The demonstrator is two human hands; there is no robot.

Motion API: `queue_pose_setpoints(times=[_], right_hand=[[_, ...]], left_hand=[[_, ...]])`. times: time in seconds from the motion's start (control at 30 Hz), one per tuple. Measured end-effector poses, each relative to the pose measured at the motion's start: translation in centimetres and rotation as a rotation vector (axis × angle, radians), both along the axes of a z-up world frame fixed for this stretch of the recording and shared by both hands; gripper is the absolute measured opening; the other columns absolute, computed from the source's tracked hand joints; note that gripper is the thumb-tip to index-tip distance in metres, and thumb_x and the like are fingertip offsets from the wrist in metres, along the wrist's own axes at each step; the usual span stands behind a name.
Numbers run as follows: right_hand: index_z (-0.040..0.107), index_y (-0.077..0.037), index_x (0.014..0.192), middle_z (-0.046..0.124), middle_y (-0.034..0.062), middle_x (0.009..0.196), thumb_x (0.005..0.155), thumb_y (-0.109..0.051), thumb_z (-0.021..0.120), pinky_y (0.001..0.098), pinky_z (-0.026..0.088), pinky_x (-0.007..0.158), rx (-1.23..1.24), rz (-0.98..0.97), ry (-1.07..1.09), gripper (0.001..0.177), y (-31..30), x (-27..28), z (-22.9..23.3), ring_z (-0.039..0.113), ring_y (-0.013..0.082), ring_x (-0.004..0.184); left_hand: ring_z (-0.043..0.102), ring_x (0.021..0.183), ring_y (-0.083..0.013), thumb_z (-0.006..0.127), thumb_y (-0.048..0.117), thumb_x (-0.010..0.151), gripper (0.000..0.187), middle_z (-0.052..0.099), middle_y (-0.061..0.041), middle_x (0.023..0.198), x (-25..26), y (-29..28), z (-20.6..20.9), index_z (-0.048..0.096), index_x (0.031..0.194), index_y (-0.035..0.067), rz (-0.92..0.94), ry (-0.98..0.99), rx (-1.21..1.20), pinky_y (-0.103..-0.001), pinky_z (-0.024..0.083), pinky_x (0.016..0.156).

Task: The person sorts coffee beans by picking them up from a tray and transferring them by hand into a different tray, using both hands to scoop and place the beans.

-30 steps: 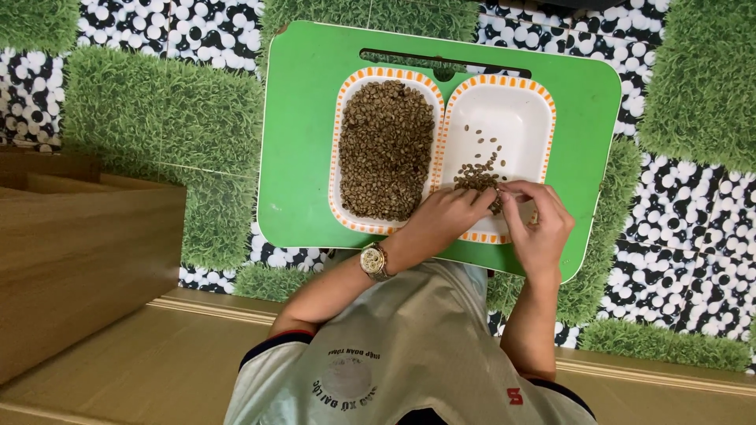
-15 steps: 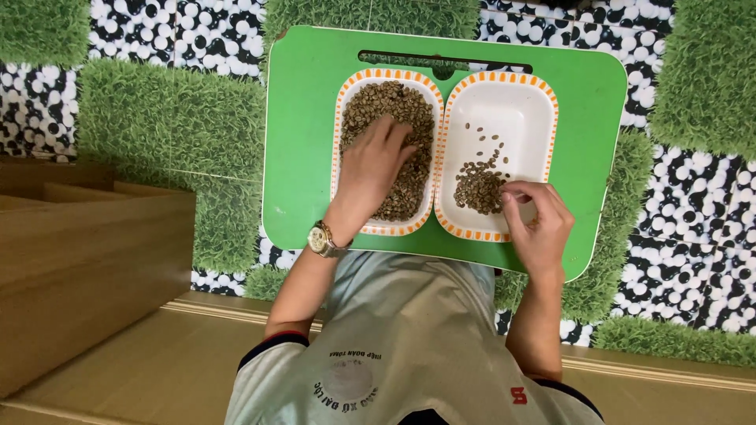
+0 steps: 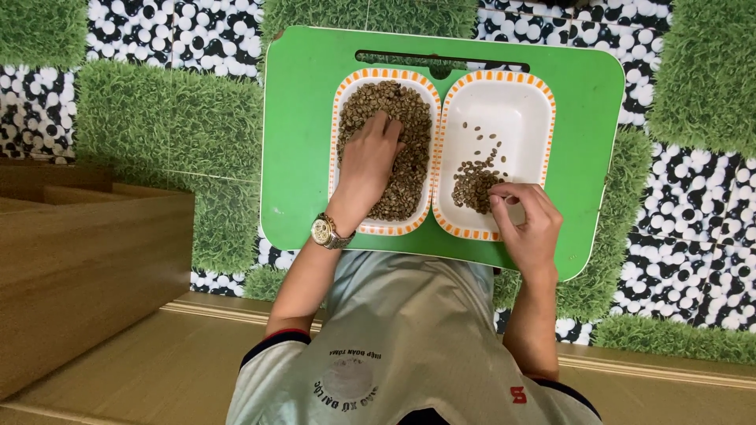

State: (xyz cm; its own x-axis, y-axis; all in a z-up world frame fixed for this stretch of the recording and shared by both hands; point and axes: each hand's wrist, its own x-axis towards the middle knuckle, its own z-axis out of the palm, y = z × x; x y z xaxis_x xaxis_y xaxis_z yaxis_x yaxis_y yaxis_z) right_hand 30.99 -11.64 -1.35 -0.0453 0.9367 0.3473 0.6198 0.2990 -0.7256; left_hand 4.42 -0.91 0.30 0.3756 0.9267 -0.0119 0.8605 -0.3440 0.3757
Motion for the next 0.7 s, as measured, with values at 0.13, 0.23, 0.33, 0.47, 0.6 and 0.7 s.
queue_pose_setpoints(times=[0.13, 0.23, 0.33, 0.47, 0.6, 0.7], right_hand=[[0.074, -0.004, 0.102, 0.076, 0.0106, 0.093, 0.100, -0.001, 0.073, 0.0424, 0.056, 0.071, 0.001, 0.006, -0.005, 0.004, 0.0, 0.0, -0.1, 0.068, 0.0327, 0.082], [0.074, -0.004, 0.102, 0.076, 0.0103, 0.093, 0.100, 0.000, 0.073, 0.0417, 0.057, 0.071, -0.005, 0.008, -0.003, 0.005, 0.0, 0.2, -0.2, 0.069, 0.0323, 0.083], [0.074, -0.004, 0.103, 0.075, 0.0107, 0.093, 0.101, 0.000, 0.072, 0.0418, 0.057, 0.072, 0.004, 0.017, -0.001, 0.005, 0.1, 0.2, -0.1, 0.068, 0.0326, 0.083], [0.074, -0.004, 0.104, 0.075, 0.0101, 0.093, 0.100, -0.001, 0.072, 0.0421, 0.057, 0.072, -0.004, 0.015, -0.005, 0.005, 0.0, 0.1, 0.1, 0.068, 0.0321, 0.083], [0.074, -0.005, 0.104, 0.076, 0.0095, 0.094, 0.101, -0.001, 0.072, 0.0418, 0.057, 0.072, -0.002, 0.018, -0.011, 0.005, 0.1, 0.2, -0.2, 0.068, 0.0313, 0.083], [0.074, -0.005, 0.103, 0.076, 0.0089, 0.092, 0.100, -0.002, 0.073, 0.0426, 0.055, 0.071, 0.004, 0.018, -0.019, 0.005, 0.1, 0.1, -0.3, 0.067, 0.0314, 0.080]], left_hand=[[0.069, 0.089, -0.0298, 0.063, 0.014, 0.101, 0.018, 0.057, -0.011, 0.096, -0.2, 0.0, 0.4, 0.069, 0.110, 0.000, -0.012, -0.034, -0.002, -0.043, 0.059, 0.065], [0.069, 0.089, -0.0299, 0.062, 0.014, 0.102, 0.017, 0.058, -0.011, 0.096, -0.4, -0.1, 0.9, 0.070, 0.110, 0.001, -0.025, -0.046, 0.013, -0.043, 0.060, 0.065], [0.069, 0.090, -0.0303, 0.060, 0.011, 0.103, 0.015, 0.057, -0.010, 0.095, -0.7, -0.3, 1.2, 0.070, 0.108, 0.001, -0.039, -0.096, 0.031, -0.041, 0.059, 0.065], [0.069, 0.094, -0.0309, 0.061, 0.011, 0.103, 0.013, 0.057, -0.009, 0.095, -1.0, -0.6, 1.3, 0.069, 0.106, 0.002, -0.059, -0.181, 0.113, -0.040, 0.059, 0.066], [0.067, 0.095, -0.0292, 0.061, 0.008, 0.103, 0.010, 0.057, -0.007, 0.094, -1.3, -1.0, 2.1, 0.069, 0.104, 0.002, -0.055, -0.226, 0.161, -0.037, 0.059, 0.067], [0.067, 0.092, -0.0297, 0.058, 0.005, 0.104, 0.013, 0.057, -0.008, 0.093, -1.3, -1.2, 2.2, 0.069, 0.108, 0.000, -0.041, -0.280, 0.120, -0.038, 0.058, 0.062]])
